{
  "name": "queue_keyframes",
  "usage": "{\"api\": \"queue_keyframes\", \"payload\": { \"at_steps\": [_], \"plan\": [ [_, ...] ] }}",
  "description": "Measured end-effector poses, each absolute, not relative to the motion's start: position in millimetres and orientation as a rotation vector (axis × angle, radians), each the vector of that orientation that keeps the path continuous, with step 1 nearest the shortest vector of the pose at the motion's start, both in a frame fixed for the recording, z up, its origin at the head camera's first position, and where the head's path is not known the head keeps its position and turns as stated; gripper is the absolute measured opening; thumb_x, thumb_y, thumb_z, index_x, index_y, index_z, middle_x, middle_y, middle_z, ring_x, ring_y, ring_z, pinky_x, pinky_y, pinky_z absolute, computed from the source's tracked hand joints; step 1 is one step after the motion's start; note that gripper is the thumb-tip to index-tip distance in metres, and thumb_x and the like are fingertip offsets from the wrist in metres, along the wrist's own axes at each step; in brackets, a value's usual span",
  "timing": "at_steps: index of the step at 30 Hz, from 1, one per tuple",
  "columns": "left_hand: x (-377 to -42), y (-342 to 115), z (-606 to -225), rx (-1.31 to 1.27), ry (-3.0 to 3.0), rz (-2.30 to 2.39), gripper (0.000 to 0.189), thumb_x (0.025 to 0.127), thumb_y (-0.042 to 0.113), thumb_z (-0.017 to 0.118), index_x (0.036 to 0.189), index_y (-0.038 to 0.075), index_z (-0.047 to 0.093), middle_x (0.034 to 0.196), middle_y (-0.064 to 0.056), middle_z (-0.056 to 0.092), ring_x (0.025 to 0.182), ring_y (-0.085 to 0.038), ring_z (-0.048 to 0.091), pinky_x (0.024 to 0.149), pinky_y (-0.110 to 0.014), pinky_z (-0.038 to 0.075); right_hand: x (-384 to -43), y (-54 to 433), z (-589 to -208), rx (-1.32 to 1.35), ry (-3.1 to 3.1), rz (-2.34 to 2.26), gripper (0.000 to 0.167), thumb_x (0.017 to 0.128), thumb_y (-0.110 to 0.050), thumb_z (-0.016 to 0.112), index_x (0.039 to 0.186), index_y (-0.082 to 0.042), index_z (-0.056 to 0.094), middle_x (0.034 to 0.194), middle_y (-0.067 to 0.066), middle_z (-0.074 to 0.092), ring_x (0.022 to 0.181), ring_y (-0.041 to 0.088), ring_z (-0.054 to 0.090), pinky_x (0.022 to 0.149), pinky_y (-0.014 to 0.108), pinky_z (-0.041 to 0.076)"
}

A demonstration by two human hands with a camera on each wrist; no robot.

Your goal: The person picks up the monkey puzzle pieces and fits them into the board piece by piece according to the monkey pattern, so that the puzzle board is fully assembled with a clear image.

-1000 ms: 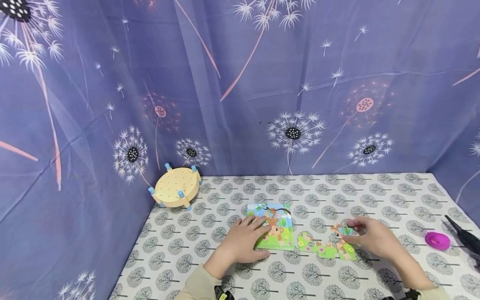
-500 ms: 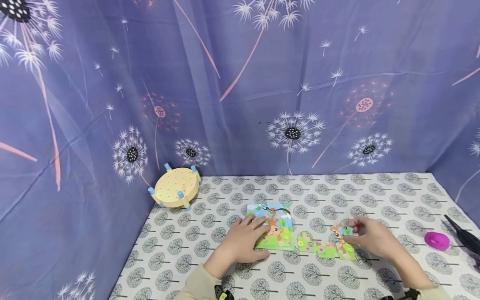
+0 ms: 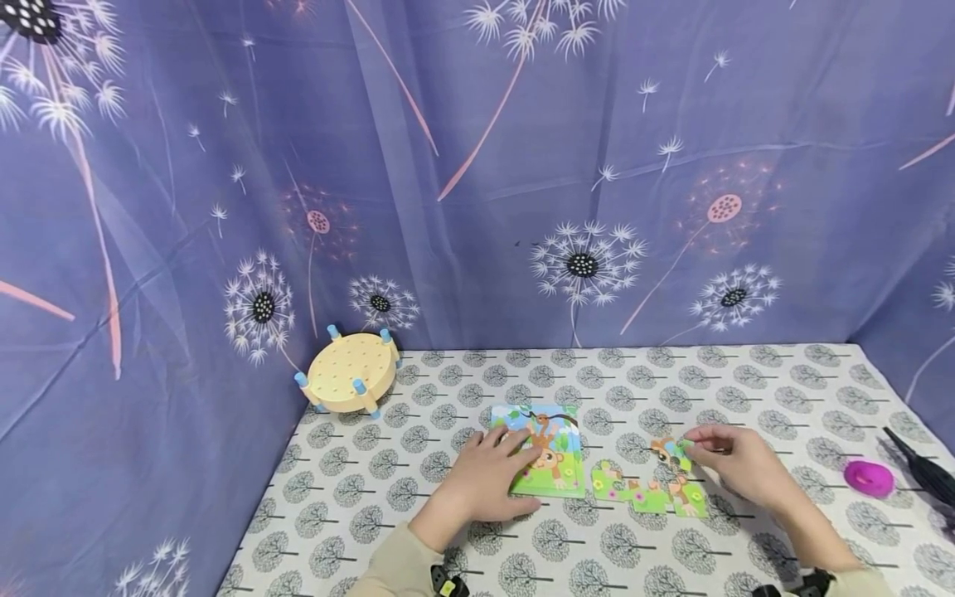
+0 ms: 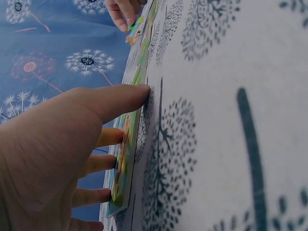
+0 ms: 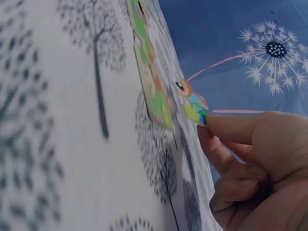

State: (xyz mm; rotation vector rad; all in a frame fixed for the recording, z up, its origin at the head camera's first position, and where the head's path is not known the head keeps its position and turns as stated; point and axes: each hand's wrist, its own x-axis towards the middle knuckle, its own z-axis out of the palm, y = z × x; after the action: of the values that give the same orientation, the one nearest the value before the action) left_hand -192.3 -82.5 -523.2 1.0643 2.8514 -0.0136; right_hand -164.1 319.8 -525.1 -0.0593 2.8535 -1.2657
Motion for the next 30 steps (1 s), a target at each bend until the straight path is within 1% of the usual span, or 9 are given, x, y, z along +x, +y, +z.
{"api": "queue_keyframes", "payload": {
  "at_steps": [2, 4, 6, 9, 12, 19, 22, 25, 30],
  "plan": [
    [-192.6, -81.9, -522.8, 1.061, 2.851, -0.01, 0.08, 0.095, 0.074, 0.051, 0.161, 0.031, 0.04, 0.17, 0.002, 0.028, 0.152, -0.037, 0.03, 0.117, -0.065, 0.032, -166.4, 316.0, -524.7, -0.055, 2.851, -1.291, 0.034, 0.095, -0.028, 0.078, 0.118, -0.004, 0.073, 0.098, 0.006, 0.075, 0.072, 0.015, 0.062, 0.054, 0.029, 0.049],
    [-192.9, -81.7, -522.6, 1.06, 2.855, -0.009, 0.081, 0.094, 0.075, 0.052, 0.16, 0.03, 0.042, 0.169, 0.003, 0.029, 0.152, -0.038, 0.03, 0.116, -0.065, 0.033, -168.9, 310.4, -524.7, -0.06, 2.863, -1.301, 0.033, 0.095, -0.029, 0.078, 0.118, -0.006, 0.074, 0.099, 0.005, 0.075, 0.076, 0.014, 0.063, 0.056, 0.028, 0.049],
    [-193.2, -81.6, -522.4, 1.059, 2.861, -0.007, 0.081, 0.093, 0.075, 0.053, 0.16, 0.03, 0.043, 0.169, 0.003, 0.031, 0.152, -0.039, 0.03, 0.116, -0.066, 0.033, -172.0, 303.6, -524.6, -0.076, 2.854, -1.322, 0.033, 0.095, -0.029, 0.077, 0.118, -0.006, 0.074, 0.097, 0.005, 0.074, 0.076, 0.015, 0.062, 0.056, 0.028, 0.049],
    [-193.6, -81.6, -523.1, 1.062, 2.87, -0.007, 0.082, 0.093, 0.076, 0.052, 0.159, 0.03, 0.044, 0.168, 0.003, 0.032, 0.151, -0.04, 0.031, 0.115, -0.066, 0.034, -177.1, 291.0, -524.1, -0.101, 2.836, -1.36, 0.031, 0.095, -0.027, 0.077, 0.117, -0.005, 0.075, 0.097, 0.003, 0.074, 0.078, 0.016, 0.063, 0.059, 0.027, 0.051],
    [-194.0, -81.8, -524.4, 1.067, 2.877, -0.013, 0.082, 0.093, 0.077, 0.051, 0.16, 0.03, 0.044, 0.168, 0.004, 0.032, 0.151, -0.04, 0.032, 0.115, -0.067, 0.034, -183.1, 276.0, -523.7, -0.144, 2.81, -1.398, 0.027, 0.095, -0.021, 0.076, 0.116, -0.004, 0.075, 0.097, 0.004, 0.075, 0.076, 0.019, 0.064, 0.056, 0.028, 0.051],
    [-194.8, -82.5, -526.4, 1.073, 2.877, -0.027, 0.082, 0.093, 0.078, 0.049, 0.161, 0.031, 0.041, 0.168, 0.004, 0.031, 0.151, -0.038, 0.032, 0.115, -0.066, 0.034, -194.1, 235.6, -523.0, -0.182, 2.744, -1.448, 0.021, 0.094, -0.016, 0.077, 0.113, -0.005, 0.077, 0.1, 0.005, 0.075, 0.081, 0.018, 0.064, 0.06, 0.026, 0.051],
    [-194.7, -82.7, -526.4, 1.071, 2.876, -0.032, 0.082, 0.094, 0.077, 0.049, 0.161, 0.032, 0.04, 0.169, 0.005, 0.03, 0.151, -0.038, 0.031, 0.115, -0.066, 0.034, -198.4, 220.2, -524.1, -0.191, 2.716, -1.458, 0.02, 0.094, -0.014, 0.077, 0.111, -0.005, 0.078, 0.099, 0.005, 0.075, 0.078, 0.018, 0.064, 0.058, 0.026, 0.05],
    [-194.7, -82.6, -526.3, 1.067, 2.875, -0.036, 0.082, 0.094, 0.077, 0.048, 0.162, 0.032, 0.039, 0.169, 0.005, 0.03, 0.152, -0.037, 0.031, 0.115, -0.066, 0.034, -203.1, 206.3, -526.2, -0.194, 2.72, -1.441, 0.018, 0.093, -0.014, 0.078, 0.109, -0.006, 0.079, 0.096, 0.003, 0.075, 0.077, 0.017, 0.064, 0.062, 0.027, 0.052],
    [-194.3, -82.3, -524.7, 1.051, 2.866, -0.031, 0.082, 0.094, 0.077, 0.048, 0.162, 0.032, 0.039, 0.169, 0.005, 0.029, 0.152, -0.037, 0.031, 0.116, -0.066, 0.033, -207.9, 187.0, -528.7, -0.187, 2.699, -1.446, 0.016, 0.092, -0.012, 0.078, 0.106, -0.005, 0.079, 0.093, 0.002, 0.074, 0.08, 0.016, 0.065, 0.075, 0.034, 0.055]
  ]
}}
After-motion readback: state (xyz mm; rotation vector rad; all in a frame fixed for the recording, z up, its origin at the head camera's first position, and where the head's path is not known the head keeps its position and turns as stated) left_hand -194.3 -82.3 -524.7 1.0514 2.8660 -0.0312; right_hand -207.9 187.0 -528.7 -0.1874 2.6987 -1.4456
